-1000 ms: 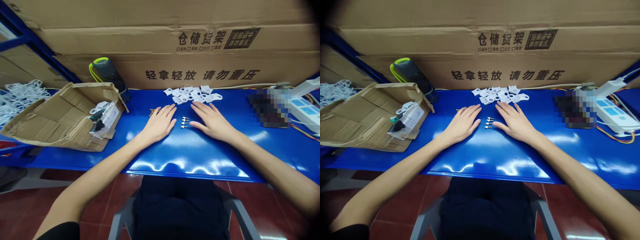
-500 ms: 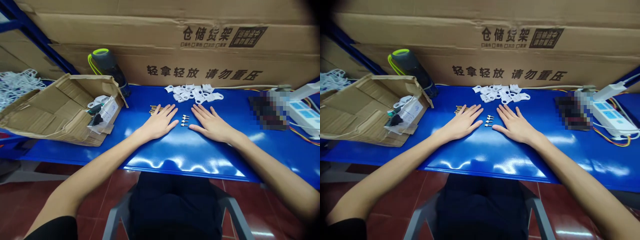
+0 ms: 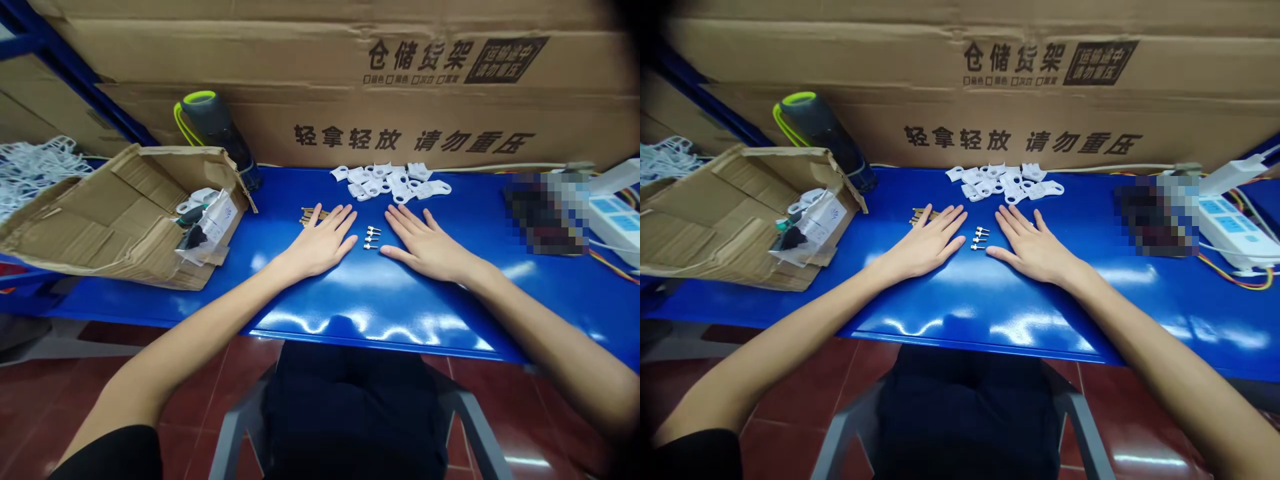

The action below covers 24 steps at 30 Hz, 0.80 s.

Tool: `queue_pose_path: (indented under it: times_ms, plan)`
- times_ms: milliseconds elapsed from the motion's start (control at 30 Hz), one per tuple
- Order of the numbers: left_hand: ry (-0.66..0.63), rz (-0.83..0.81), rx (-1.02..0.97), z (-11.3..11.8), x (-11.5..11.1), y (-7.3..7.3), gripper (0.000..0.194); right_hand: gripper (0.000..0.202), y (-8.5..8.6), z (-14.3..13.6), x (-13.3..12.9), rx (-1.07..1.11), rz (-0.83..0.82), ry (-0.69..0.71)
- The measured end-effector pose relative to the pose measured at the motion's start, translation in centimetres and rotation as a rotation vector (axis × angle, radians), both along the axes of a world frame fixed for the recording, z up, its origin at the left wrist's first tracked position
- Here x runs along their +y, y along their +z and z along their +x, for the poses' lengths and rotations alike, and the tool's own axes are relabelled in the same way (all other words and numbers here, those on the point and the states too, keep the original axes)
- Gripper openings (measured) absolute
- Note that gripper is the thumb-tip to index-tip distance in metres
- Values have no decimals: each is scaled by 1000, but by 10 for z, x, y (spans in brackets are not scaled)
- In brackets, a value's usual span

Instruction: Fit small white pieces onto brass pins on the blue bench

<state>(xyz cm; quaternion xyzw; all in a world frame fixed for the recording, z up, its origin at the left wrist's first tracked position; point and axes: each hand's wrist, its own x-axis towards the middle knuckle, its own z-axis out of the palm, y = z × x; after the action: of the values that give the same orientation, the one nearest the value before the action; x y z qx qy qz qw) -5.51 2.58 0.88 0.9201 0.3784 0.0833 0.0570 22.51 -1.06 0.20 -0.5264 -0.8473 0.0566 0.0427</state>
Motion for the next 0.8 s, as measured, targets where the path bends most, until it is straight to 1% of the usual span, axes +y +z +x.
queue_pose_path:
  times_ms: [167,267,400,467,567,700,800]
  plan:
    - [17,-5,12,0,0,0,62,92,0,-1,-1,9,15,17]
    - [0,17,-11,-1,1,-1,60,93,0,-2,-2,4,41,13]
    - [2,59,-46,-2,5,3,57,95,5,-9,-6,9,103,20]
    - [40,91,-79,-4,8,8,57,96,9,-14,-9,23,121,59]
    - [135,143,-131,-8,14,17,58,95,13,-21,-17,50,100,141]
    - [240,192,-180,-15,21,24,58,98,9,-31,-28,76,45,220]
    - [256,190,-207,-19,26,24,58,101,4,-46,-32,94,21,255]
